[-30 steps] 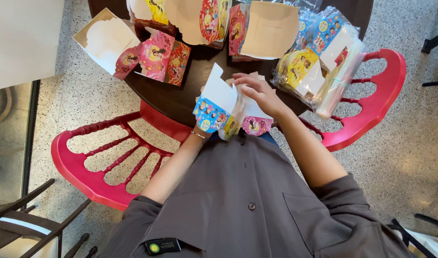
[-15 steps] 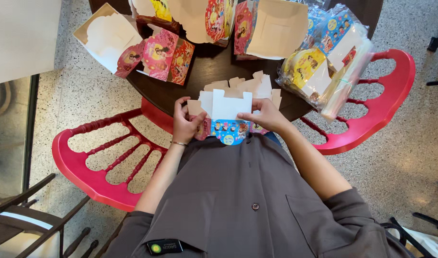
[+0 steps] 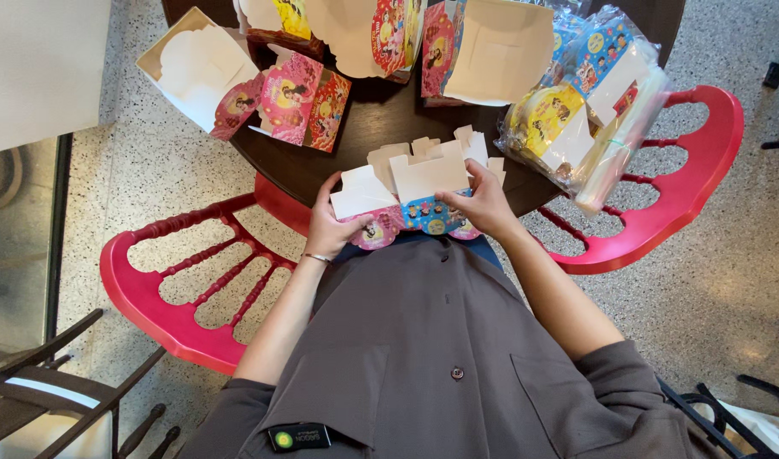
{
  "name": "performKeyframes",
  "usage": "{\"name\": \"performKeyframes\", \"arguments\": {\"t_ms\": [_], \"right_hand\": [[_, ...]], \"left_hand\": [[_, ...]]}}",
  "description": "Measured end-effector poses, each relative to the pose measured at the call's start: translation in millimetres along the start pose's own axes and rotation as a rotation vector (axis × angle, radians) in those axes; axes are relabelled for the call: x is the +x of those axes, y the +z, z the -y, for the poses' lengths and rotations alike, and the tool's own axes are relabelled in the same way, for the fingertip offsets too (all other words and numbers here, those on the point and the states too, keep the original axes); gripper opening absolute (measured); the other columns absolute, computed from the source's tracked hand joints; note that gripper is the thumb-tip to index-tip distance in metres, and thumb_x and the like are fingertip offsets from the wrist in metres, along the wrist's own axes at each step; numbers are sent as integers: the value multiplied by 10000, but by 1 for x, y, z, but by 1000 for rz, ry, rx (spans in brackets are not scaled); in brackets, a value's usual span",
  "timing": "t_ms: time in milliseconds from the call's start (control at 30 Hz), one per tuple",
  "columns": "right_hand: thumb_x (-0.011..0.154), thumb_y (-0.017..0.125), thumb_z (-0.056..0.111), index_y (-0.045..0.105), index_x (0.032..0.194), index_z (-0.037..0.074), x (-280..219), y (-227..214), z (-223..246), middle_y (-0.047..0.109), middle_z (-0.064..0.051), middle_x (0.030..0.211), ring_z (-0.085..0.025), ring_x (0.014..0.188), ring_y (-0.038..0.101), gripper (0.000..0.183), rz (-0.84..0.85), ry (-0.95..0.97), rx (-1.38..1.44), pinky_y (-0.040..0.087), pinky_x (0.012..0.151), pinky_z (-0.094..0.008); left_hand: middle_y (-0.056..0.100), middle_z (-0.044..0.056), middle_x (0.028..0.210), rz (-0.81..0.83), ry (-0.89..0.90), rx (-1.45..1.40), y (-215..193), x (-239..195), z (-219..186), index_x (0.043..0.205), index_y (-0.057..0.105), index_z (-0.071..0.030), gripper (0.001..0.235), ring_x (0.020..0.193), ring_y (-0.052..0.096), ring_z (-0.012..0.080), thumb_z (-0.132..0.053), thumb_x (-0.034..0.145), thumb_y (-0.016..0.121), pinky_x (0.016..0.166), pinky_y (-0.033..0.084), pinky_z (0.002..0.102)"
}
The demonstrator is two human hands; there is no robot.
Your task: The person assembles small flat-packed paper boxes by folding and tucking flaps to form a three-dimensional container. The person handles multiple boxes one at a time, folding each into shape and placing them on the table.
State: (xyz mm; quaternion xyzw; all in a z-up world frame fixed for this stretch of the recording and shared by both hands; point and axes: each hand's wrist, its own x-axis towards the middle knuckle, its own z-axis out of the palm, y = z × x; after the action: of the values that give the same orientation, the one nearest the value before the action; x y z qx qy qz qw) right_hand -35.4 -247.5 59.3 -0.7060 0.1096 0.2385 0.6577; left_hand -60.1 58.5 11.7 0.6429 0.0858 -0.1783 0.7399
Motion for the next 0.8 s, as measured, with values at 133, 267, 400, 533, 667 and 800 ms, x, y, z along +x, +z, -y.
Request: {"name": "performKeyframes", "arguments": {"t_ms": [133,267,400,533,667,800], "right_hand": [[920,798,98,522,1400,-17,3,-1,-11,685,-171,1278,-203,1160,675,566,-77,-240,-130,556,979,-325],[970,818,218,203,1632,44,13,6,-17,417,-292,1561,-334,1416,501,921,-263,-269,-159,513,1087,-406],[794,736,403,14,1624,197,10,16,-21,288,-238,1580,-318,1324,519,1119,-173,284,-3,579,912,-475],[866,758,356,64,1624,112,8,33,-41,371,-270,1552,-327,1311,557,1056,-107,80,26,516,1024,-427],[992,730,199,259,1621,48,16,33,-61,477,-266,1532,-346,1349,549,800,-173,-299,-246,462,1116,-429],[952,662,119,531,1423,50,5,21,-57,618,-148,1341,-251,1101,677,494,-216,-143,-253,531,951,-366]], "left_hand": [[693,160,1255,-69,66,56,8,-2,10,1454,408,43,815,1137,704,190,-17,782,865,980,581,315],[725,117,1145,-208,67,111,30,-10,13,1305,509,31,525,1045,722,156,-69,885,807,891,596,289],[675,108,1117,-152,183,132,55,-18,3,1187,580,10,376,1041,662,140,-83,923,831,889,551,274],[583,140,1325,67,423,325,59,-23,-10,1161,567,-2,454,1115,631,196,-215,850,820,961,529,319],[593,109,1282,251,398,240,50,-21,-11,1139,607,-46,390,1101,637,190,-372,943,691,963,524,314],[630,113,1148,23,138,128,50,7,-27,1141,558,-43,445,1058,676,195,-387,970,782,980,561,339]]}}
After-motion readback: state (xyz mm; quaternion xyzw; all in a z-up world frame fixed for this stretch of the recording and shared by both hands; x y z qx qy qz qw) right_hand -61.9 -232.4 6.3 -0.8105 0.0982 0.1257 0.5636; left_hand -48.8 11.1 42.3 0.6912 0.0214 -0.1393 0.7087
